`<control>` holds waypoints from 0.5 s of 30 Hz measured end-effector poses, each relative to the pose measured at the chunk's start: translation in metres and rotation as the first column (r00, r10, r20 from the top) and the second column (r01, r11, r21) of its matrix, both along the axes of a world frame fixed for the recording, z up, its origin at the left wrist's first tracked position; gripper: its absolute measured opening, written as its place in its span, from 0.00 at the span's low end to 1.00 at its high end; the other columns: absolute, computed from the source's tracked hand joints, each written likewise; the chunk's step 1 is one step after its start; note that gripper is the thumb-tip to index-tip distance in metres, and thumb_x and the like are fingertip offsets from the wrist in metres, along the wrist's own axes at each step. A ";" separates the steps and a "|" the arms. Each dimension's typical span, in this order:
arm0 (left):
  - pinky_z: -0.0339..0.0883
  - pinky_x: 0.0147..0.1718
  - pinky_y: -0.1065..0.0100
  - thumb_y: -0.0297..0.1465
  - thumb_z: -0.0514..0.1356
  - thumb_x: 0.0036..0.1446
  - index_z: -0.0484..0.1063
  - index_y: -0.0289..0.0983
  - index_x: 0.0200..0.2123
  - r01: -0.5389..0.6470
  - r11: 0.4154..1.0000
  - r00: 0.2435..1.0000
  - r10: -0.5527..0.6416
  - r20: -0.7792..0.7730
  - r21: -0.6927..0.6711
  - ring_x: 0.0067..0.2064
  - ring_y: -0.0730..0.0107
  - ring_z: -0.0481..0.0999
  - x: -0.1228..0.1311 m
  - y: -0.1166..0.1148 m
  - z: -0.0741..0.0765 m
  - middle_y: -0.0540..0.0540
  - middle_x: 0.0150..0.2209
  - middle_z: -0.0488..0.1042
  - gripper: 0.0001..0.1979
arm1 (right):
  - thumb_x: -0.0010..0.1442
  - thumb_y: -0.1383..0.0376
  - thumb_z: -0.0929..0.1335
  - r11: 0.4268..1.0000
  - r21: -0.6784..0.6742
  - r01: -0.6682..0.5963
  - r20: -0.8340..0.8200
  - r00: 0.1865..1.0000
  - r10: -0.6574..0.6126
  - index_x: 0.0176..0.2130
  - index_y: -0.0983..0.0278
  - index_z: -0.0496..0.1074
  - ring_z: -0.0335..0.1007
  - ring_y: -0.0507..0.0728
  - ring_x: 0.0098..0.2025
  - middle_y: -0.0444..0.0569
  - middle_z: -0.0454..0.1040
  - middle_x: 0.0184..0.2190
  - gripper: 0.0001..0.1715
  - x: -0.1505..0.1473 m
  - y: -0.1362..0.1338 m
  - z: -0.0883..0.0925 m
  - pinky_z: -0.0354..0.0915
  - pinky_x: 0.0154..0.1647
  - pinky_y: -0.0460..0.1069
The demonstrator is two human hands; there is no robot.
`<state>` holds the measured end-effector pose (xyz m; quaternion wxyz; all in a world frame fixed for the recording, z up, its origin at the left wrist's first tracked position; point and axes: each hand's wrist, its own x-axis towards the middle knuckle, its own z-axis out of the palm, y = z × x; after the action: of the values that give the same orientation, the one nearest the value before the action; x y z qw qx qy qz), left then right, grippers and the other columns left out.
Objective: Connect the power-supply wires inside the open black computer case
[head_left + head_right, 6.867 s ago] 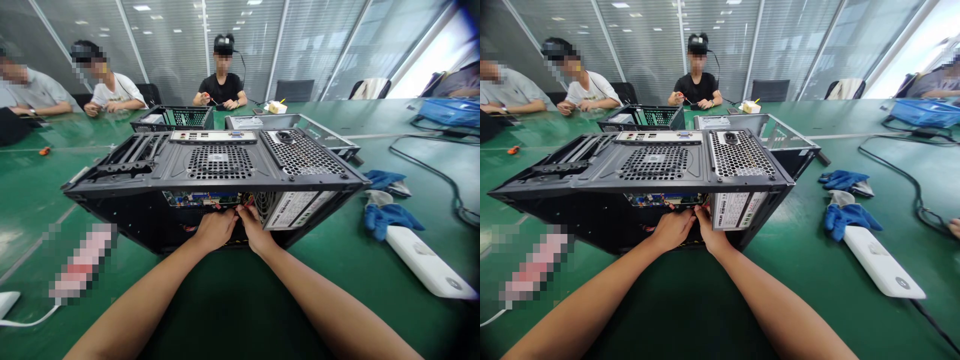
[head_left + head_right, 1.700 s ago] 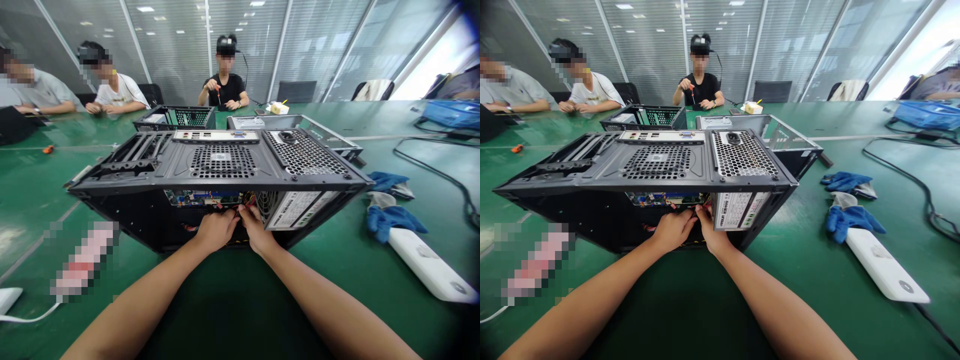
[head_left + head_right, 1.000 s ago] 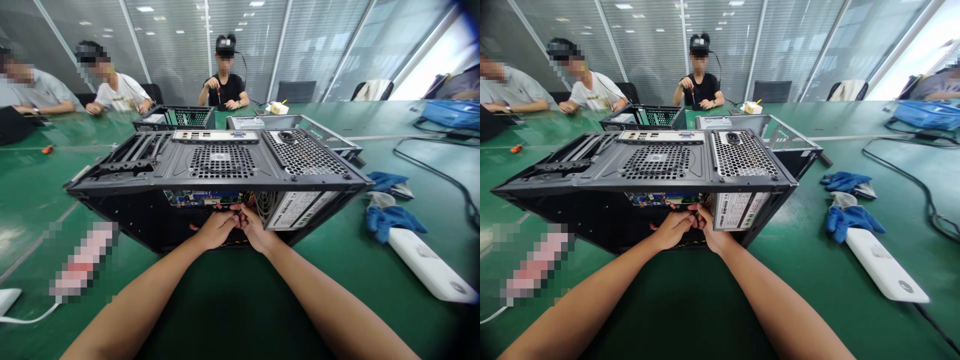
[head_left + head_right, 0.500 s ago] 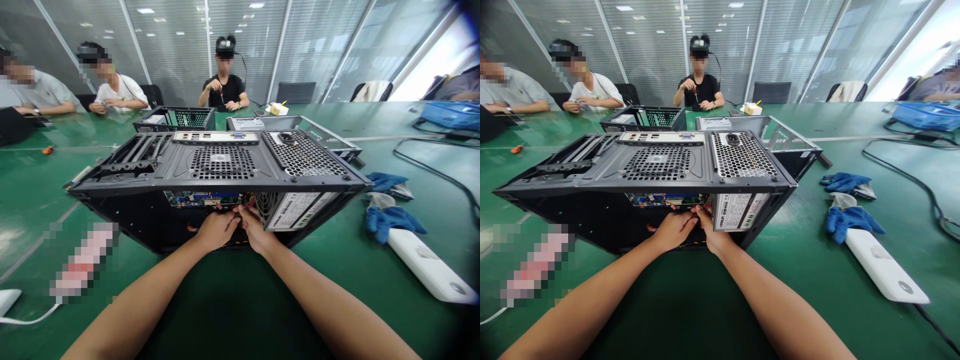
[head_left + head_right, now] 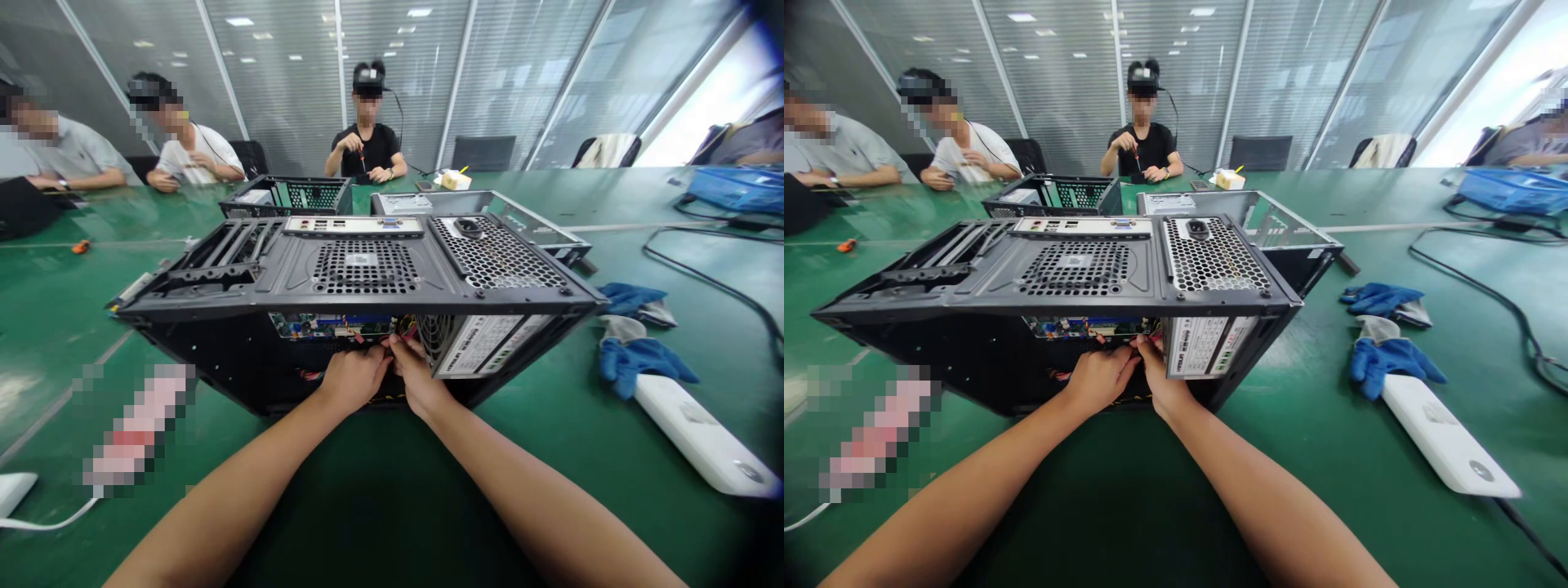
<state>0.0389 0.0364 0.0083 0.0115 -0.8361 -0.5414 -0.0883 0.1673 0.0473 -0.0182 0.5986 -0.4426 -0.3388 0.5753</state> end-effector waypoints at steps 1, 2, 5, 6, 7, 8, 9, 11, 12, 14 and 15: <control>0.71 0.31 0.60 0.38 0.47 0.66 0.72 0.36 0.45 -0.005 1.000 1.000 0.005 -0.007 0.004 0.33 0.55 0.80 0.000 0.000 0.001 0.39 0.34 0.79 0.17 | 0.43 0.45 0.74 1.000 0.005 0.003 0.008 1.000 -0.003 0.26 0.62 0.73 0.64 0.55 0.31 0.44 0.70 0.24 0.24 0.000 0.000 0.000 0.58 0.30 0.50; 0.71 0.31 0.61 0.38 0.47 0.66 0.72 0.35 0.45 -0.006 1.000 1.000 0.006 -0.005 0.005 0.33 0.55 0.80 0.001 -0.001 0.001 0.39 0.34 0.79 0.17 | 0.44 0.45 0.74 1.000 0.012 0.007 0.017 1.000 -0.007 0.26 0.62 0.73 0.65 0.55 0.32 0.45 0.71 0.25 0.23 -0.001 0.000 0.001 0.59 0.31 0.50; 0.70 0.32 0.63 0.37 0.47 0.66 0.72 0.35 0.43 0.036 0.999 0.997 -0.034 0.073 -0.016 0.32 0.58 0.79 0.000 0.000 0.000 0.40 0.33 0.79 0.17 | 0.44 0.48 0.74 0.999 0.031 0.032 0.022 0.999 -0.032 0.26 0.61 0.73 0.66 0.56 0.34 0.45 0.72 0.26 0.20 -0.002 -0.001 0.004 0.60 0.33 0.51; 0.69 0.32 0.65 0.36 0.47 0.66 0.72 0.35 0.42 0.063 0.998 0.991 -0.059 0.118 -0.028 0.32 0.60 0.79 -0.001 0.001 -0.001 0.41 0.32 0.78 0.16 | 0.44 0.49 0.74 0.999 0.036 0.041 0.010 0.999 -0.041 0.25 0.61 0.73 0.66 0.56 0.34 0.45 0.72 0.26 0.19 -0.002 -0.002 0.006 0.61 0.34 0.51; 0.68 0.32 0.66 0.36 0.47 0.66 0.72 0.35 0.40 0.090 0.995 0.983 -0.083 0.163 -0.038 0.31 0.62 0.78 -0.001 0.002 -0.002 0.43 0.31 0.78 0.16 | 0.44 0.51 0.74 0.998 0.040 0.048 -0.009 0.999 -0.047 0.24 0.61 0.72 0.66 0.55 0.33 0.45 0.72 0.25 0.17 -0.003 -0.003 0.007 0.61 0.34 0.51; 0.68 0.32 0.67 0.35 0.47 0.66 0.72 0.35 0.39 0.115 0.992 0.974 -0.104 0.203 -0.045 0.31 0.64 0.78 -0.002 0.003 -0.003 0.44 0.30 0.77 0.16 | 0.44 0.53 0.74 0.998 0.042 0.053 -0.031 0.998 -0.052 0.24 0.61 0.71 0.66 0.55 0.33 0.44 0.73 0.25 0.16 -0.003 -0.003 0.009 0.61 0.33 0.50; 0.67 0.32 0.68 0.35 0.47 0.67 0.72 0.36 0.37 0.134 0.990 0.965 -0.119 0.235 -0.048 0.31 0.65 0.78 -0.003 0.004 -0.004 0.44 0.29 0.77 0.16 | 0.43 0.55 0.74 0.998 0.039 0.059 -0.054 0.997 -0.056 0.24 0.61 0.71 0.66 0.55 0.33 0.44 0.73 0.26 0.14 -0.003 -0.004 0.010 0.61 0.33 0.50; 0.66 0.31 0.69 0.34 0.47 0.67 0.72 0.36 0.35 0.151 0.987 0.953 -0.133 0.271 -0.049 0.30 0.66 0.77 -0.004 0.006 -0.005 0.45 0.28 0.76 0.16 | 0.42 0.58 0.73 0.997 0.024 0.076 -0.091 0.993 -0.074 0.25 0.61 0.72 0.65 0.54 0.32 0.43 0.74 0.27 0.11 -0.004 -0.005 0.011 0.60 0.31 0.50; 0.65 0.30 0.69 0.34 0.47 0.67 0.71 0.36 0.35 0.152 0.987 0.952 -0.133 0.275 -0.048 0.30 0.66 0.77 -0.004 0.006 -0.005 0.45 0.28 0.75 0.16 | 0.42 0.59 0.73 0.996 0.017 0.088 -0.098 0.991 -0.086 0.26 0.60 0.72 0.65 0.54 0.31 0.43 0.74 0.28 0.10 -0.004 -0.005 0.010 0.60 0.30 0.49; 0.65 0.30 0.69 0.35 0.47 0.66 0.71 0.36 0.35 0.147 0.988 0.955 -0.130 0.265 -0.044 0.30 0.65 0.77 -0.004 0.006 -0.006 0.45 0.27 0.75 0.16 | 0.43 0.58 0.72 0.994 0.028 0.109 -0.069 0.992 -0.107 0.27 0.60 0.73 0.64 0.54 0.31 0.43 0.74 0.28 0.10 -0.003 -0.004 0.008 0.59 0.29 0.49; 0.65 0.30 0.68 0.35 0.47 0.66 0.71 0.36 0.35 0.143 0.989 0.959 -0.128 0.255 -0.041 0.30 0.65 0.77 -0.003 0.006 -0.005 0.45 0.27 0.75 0.15 | 0.44 0.58 0.72 0.992 0.047 0.115 -0.040 0.993 -0.113 0.26 0.60 0.73 0.64 0.54 0.31 0.43 0.74 0.28 0.10 -0.003 -0.003 0.006 0.59 0.29 0.49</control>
<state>0.0356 0.0419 0.0028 -0.0879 -0.8532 -0.4823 -0.1781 0.1648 0.0445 -0.0125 0.6474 -0.4357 -0.3157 0.5398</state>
